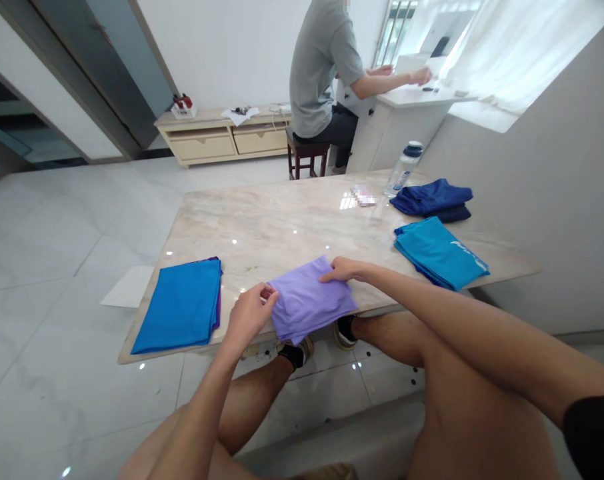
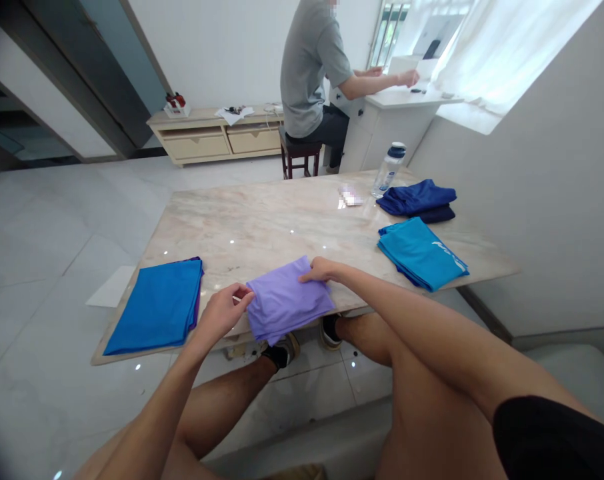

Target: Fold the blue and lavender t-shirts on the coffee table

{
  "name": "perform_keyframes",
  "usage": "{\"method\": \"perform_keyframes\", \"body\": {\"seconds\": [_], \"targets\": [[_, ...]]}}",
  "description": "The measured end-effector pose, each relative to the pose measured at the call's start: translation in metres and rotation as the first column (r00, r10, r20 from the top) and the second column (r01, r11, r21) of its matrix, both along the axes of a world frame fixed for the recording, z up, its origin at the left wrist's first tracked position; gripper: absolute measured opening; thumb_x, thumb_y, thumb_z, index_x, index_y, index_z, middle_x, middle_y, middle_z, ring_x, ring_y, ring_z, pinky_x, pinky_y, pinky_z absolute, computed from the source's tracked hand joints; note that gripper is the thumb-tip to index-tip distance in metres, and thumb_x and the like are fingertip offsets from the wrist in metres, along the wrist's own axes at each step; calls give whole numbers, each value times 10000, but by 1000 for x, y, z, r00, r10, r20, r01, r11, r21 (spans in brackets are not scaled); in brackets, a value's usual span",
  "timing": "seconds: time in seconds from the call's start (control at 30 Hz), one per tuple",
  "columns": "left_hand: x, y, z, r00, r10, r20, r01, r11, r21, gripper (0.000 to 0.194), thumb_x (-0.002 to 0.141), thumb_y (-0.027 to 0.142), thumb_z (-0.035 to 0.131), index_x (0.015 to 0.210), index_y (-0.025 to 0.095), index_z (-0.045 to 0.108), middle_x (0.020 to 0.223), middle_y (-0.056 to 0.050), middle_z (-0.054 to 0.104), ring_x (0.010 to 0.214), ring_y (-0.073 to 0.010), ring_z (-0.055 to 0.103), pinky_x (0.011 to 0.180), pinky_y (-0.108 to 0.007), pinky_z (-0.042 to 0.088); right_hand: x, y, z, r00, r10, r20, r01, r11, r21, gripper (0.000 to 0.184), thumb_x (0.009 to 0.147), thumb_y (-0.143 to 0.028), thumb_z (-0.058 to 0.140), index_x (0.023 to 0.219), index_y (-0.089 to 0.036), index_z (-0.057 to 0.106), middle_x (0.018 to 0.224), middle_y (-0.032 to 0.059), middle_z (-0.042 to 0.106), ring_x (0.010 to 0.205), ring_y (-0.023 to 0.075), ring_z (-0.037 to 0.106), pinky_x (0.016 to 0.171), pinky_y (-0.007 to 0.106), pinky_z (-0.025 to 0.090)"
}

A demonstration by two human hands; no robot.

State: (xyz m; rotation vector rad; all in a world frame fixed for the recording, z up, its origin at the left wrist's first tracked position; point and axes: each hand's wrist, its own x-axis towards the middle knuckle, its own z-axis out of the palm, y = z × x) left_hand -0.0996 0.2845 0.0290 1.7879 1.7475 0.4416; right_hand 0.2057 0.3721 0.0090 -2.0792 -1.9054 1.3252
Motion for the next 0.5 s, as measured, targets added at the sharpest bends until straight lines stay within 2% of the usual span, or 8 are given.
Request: {"method": "perform_keyframes", "body": {"seconds": [0.1,0.23,0.37,0.5], "targets": [[-6,4,1,1000,7,10,-7,1000,11,285,965,476,599,1001,243,758,1041,-67,849,901,-250,785,751,-316,520,0,-10,25,993,80,-92,-69,990,122,299,922,-441,880,920,-150,813,1073,116,838,1018,267,766,809,277,582],[-7,4,5,1000,-22,-15,23,999,36,352,935,520,547,1002,239,747,1022,-82,850,902,-277,798,770,-341,519,26,-27,68,983,83,-162,-34,957,287,286,999,-442,790,999,-157,813,1120,98,839,1040,263,764,826,273,569],[-2,2,11,997,-70,-38,72,996,56,371,909,545,522,988,250,732,998,-80,848,888,-285,806,773,-345,519,81,-43,102,989,-101,-110,139,893,428,338,964,-486,830,934,-153,772,1000,93,811,980,256,741,808,280,561],[-6,2,9,993,-106,-60,108,994,33,386,896,574,512,971,259,722,981,-77,850,891,-288,817,769,-338,535,149,-49,130,907,-289,-307,408,784,467,301,954,-450,845,962,-164,752,1011,79,789,963,231,723,806,280,591]]}}
